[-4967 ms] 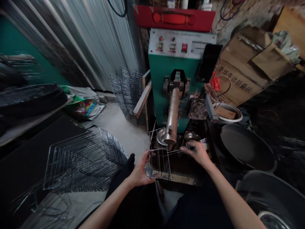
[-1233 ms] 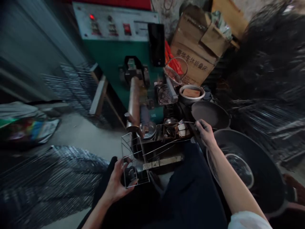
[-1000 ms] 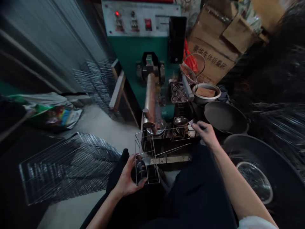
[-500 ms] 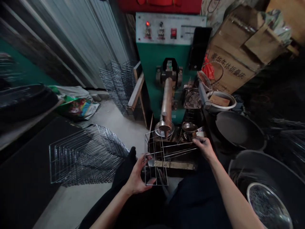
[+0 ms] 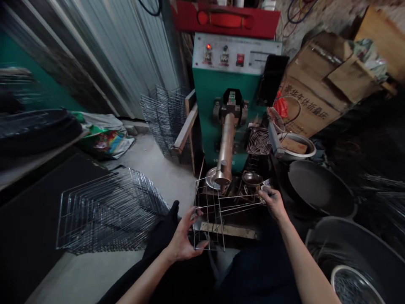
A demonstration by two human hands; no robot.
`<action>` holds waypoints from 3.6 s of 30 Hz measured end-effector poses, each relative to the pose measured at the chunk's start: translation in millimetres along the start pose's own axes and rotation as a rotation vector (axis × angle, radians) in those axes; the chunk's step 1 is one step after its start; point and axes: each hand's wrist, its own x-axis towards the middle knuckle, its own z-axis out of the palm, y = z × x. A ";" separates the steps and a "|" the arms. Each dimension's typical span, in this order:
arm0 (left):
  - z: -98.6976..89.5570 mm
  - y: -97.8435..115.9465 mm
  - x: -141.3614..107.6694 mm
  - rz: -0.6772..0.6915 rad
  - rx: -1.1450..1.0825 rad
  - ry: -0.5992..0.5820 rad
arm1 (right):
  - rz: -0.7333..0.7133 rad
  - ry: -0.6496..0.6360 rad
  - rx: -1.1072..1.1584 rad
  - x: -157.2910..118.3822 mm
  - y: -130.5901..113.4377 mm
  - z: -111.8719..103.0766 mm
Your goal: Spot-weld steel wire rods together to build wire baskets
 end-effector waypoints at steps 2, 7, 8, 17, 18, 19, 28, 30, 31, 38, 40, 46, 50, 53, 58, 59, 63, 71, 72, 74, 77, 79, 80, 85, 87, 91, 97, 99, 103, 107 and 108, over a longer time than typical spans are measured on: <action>0.3 -0.4 3.0 -0.009 -0.002 -0.004 | 0.002 -0.009 0.004 2.1 -0.5 0.2; 0.8 -3.4 9.7 -0.018 -0.010 -0.019 | -0.024 0.020 -0.017 5.9 -1.0 -0.6; 0.9 -4.0 10.9 -0.018 -0.014 -0.023 | -0.025 0.024 -0.016 6.3 -0.7 -0.8; 3.5 -6.3 19.0 -0.041 -0.021 -0.034 | 0.038 0.036 0.044 8.3 6.8 -4.0; 3.6 -5.9 20.0 -0.036 -0.031 -0.034 | 0.041 0.031 0.055 8.8 8.0 -4.4; 3.6 -5.6 20.9 -0.033 -0.041 -0.037 | 0.043 0.027 0.066 9.3 9.1 -4.6; 0.2 -7.1 24.7 -0.075 -0.015 -0.064 | 0.018 0.027 0.028 11.3 1.0 -2.8; -1.9 -5.4 27.4 -0.072 0.001 -0.060 | 0.010 0.026 0.007 12.0 1.8 -3.8; -3.0 -4.4 29.3 -0.063 0.008 -0.062 | 0.006 0.025 0.001 12.5 3.0 -4.2; -5.3 -1.5 31.6 -0.043 0.062 -0.069 | -0.014 0.020 0.012 12.9 5.3 0.7; -5.2 2.3 21.6 -0.083 0.065 -0.072 | -0.030 0.010 -0.002 4.6 3.1 -3.1; -24.2 33.8 -7.3 -0.350 -0.289 -0.042 | 0.038 -0.310 -0.204 -40.1 4.8 -39.1; -43.6 49.7 -4.7 -0.574 -0.571 -0.008 | 0.365 -0.567 -0.348 -46.7 8.2 -47.8; -53.4 57.2 -7.3 -0.453 -0.625 -0.161 | 0.520 -0.747 -0.343 -41.3 12.3 -45.0; -58.7 59.5 -25.8 -0.304 -0.313 -0.321 | 0.590 -0.908 -0.204 -47.3 27.9 -35.9; -57.3 57.8 -28.7 -0.303 -0.224 -0.302 | 0.575 -0.919 -0.223 -49.4 30.9 -33.8; -45.8 47.6 -34.5 -0.271 -0.004 -0.270 | 0.432 -0.877 -0.294 -45.8 33.5 -31.2; -20.4 33.0 -27.6 -0.248 -0.092 -0.150 | 0.081 -0.583 -0.177 -27.7 -14.4 -25.2; -18.9 33.6 -24.0 -0.245 -0.106 -0.133 | 0.043 -0.524 -0.155 -27.6 -21.6 -21.6; -17.1 36.3 -15.2 -0.230 -0.125 -0.109 | 0.010 -0.417 -0.128 -26.2 -33.3 -14.4; -15.6 39.7 -1.9 -0.215 -0.128 -0.107 | 0.004 -0.335 -0.150 -20.2 -42.1 -6.0; -14.4 39.4 4.9 -0.211 -0.120 -0.114 | -0.008 -0.311 -0.171 -14.5 -42.8 -2.6; -13.8 38.3 7.5 -0.206 -0.114 -0.116 | -0.017 -0.303 -0.178 -11.6 -42.2 -1.6; -11.1 29.8 14.1 -0.179 -0.118 -0.099 | -0.036 -0.281 -0.199 -1.4 -37.2 -1.1; -10.4 26.8 14.9 -0.171 -0.122 -0.089 | -0.033 -0.273 -0.195 0.5 -36.7 -1.3; -9.2 24.9 17.5 -0.156 -0.112 -0.087 | -0.020 -0.259 -0.193 2.5 -36.7 -0.6; -8.6 29.4 28.0 -0.131 -0.106 -0.081 | 0.007 -0.262 -0.199 8.0 -29.7 -0.9; -8.8 30.2 31.4 -0.127 -0.098 -0.078 | 0.007 -0.256 -0.197 10.8 -26.5 -1.4; -9.5 30.7 37.2 -0.125 -0.071 -0.079 | -0.008 -0.231 -0.192 15.1 -22.6 -1.7; -10.3 28.8 41.9 -0.138 -0.045 -0.095 | -0.018 -0.227 -0.226 17.4 -20.3 -1.5; -10.3 27.6 42.7 -0.139 -0.039 -0.094 | -0.019 -0.230 -0.234 18.1 -19.7 -1.6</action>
